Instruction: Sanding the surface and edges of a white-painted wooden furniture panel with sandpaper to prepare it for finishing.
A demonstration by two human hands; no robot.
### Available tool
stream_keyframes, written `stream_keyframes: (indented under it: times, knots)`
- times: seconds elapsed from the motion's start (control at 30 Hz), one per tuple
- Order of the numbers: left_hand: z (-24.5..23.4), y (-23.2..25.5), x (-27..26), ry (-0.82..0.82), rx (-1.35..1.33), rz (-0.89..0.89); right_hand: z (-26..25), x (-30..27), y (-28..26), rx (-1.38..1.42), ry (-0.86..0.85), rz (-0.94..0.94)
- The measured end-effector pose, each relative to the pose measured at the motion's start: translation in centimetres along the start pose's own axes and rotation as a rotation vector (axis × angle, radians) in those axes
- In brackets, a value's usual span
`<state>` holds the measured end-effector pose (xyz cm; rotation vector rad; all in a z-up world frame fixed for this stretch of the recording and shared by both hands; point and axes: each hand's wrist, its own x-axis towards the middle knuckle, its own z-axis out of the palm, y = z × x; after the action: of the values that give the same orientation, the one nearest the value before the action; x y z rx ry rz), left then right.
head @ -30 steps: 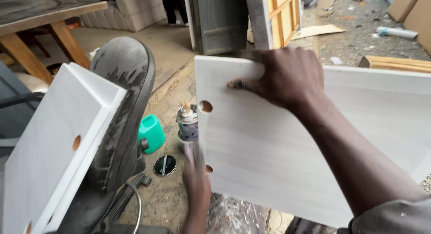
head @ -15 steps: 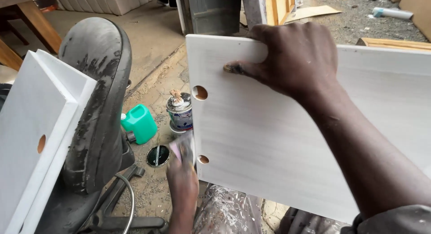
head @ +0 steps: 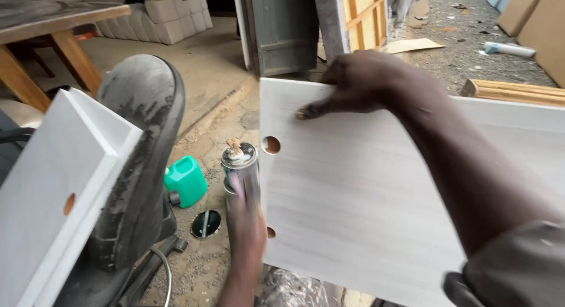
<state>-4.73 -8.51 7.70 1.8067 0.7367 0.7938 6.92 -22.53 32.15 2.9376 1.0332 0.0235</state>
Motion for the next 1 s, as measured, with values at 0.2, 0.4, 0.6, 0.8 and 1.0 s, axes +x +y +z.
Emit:
stream_keyframes:
  times: [0.2, 0.4, 0.6, 0.8, 1.0]
  knots:
    - [0.3, 9.8, 4.0, 0.009, -0.402, 0.256, 3.2, 2.4, 0.4, 0.065, 0.229, -0.111]
    - [3.4, -13.9, -1.1, 0.321, 0.65, 0.901, 5.3, 1.6, 1.5, 0.1, 0.374, -0.118]
    - [0.1, 4.3, 1.3, 0.065, 0.127, -0.093, 5.4, 0.3, 0.1, 0.123, 0.556, -0.264]
    - [0.1, 8.7, 5.1, 0.14, -0.2, 0.27, 5.8, -0.6, -0.7, 0.146, 0.697, -0.326]
    - [2.1, -3.3, 0.9, 0.068, -0.454, -0.145, 6.8, 0.3, 0.6, 0.185, 0.707, -0.31]
